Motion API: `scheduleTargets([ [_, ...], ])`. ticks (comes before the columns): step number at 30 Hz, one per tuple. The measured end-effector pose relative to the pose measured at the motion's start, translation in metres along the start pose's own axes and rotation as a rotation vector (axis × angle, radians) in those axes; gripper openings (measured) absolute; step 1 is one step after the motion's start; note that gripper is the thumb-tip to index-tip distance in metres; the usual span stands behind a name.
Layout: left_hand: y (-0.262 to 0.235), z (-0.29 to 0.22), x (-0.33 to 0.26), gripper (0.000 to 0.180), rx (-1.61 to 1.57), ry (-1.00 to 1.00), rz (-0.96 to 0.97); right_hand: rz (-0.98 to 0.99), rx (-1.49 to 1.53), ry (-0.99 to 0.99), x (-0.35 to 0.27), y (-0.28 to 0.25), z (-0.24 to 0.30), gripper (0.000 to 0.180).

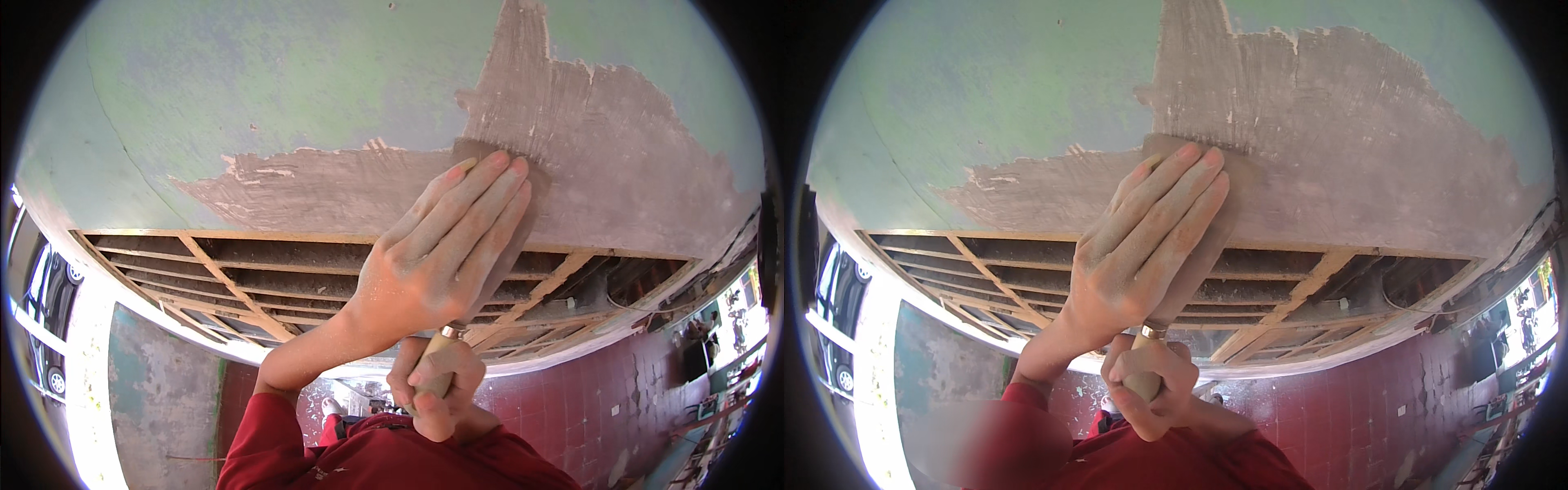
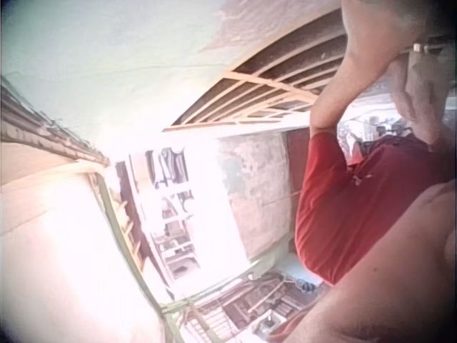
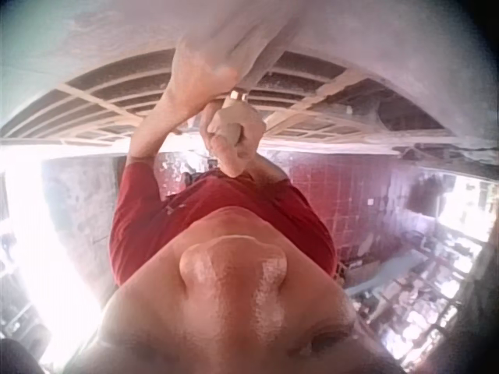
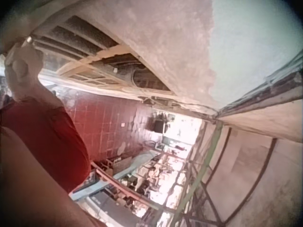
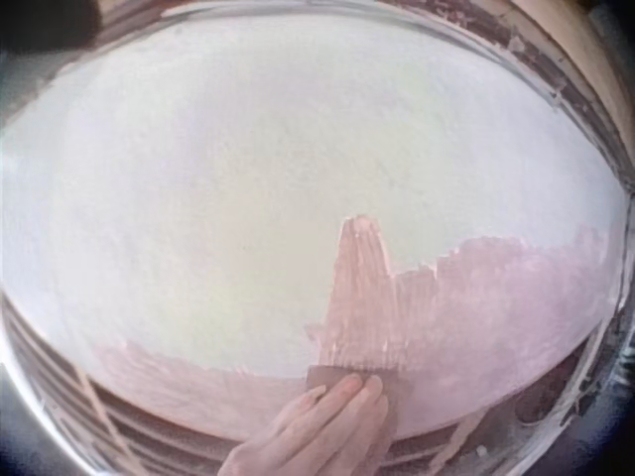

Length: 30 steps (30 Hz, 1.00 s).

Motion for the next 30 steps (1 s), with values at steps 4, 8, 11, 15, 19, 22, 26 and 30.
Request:
scheduleTargets([
  [4,0.005,-0.002,-0.016,0.042,0.062,0.021,0.022,-0.090,0.010,-0.029,-0.025,-0.003,-0.006,0.033],
  [8,0.001,0.002,0.005,0.042,0.025,0.061,-0.011,-0.129,-0.144,-0.134,-0.011,-0.004,0.002,0.032],
  [11,0.004,0.001,0.005,0.045,0.024,0.009,-0.043,-0.062,-0.267,-0.150,-0.006,-0.006,0.004,0.025],
  [15,0.006,-0.005,-0.010,0.046,-0.012,0.002,0.000,-0.103,-0.395,-0.149,-0.025,-0.009,0.000,0.018],
  [19,0.004,0.001,0.007,0.045,-0.042,0.012,-0.028,-0.043,-0.454,-0.269,-0.002,-0.008,0.000,0.017],
  [22,0.003,0.000,0.003,0.044,-0.024,0.002,-0.012,-0.056,-0.408,-0.230,-0.010,-0.009,-0.003,0.015],
  [26,0.006,-0.005,-0.010,0.045,-0.004,-0.022,0.000,-0.074,-0.387,-0.203,-0.023,-0.013,-0.003,0.013],
  [30,0.007,0.001,0.001,0.047,0.049,0.058,-0.071,-0.014,-0.409,-0.235,-0.007,-0.011,0.001,0.012],
])
Point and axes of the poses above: each hand's wrist, its own x-axis towards the middle knuckle, its own y-axis out of the palm, z = x × y, the point moved 3 cm from there along x, towards the middle knuckle, and after that the axes turned 9 degrees about x, right-handed, at the moved point
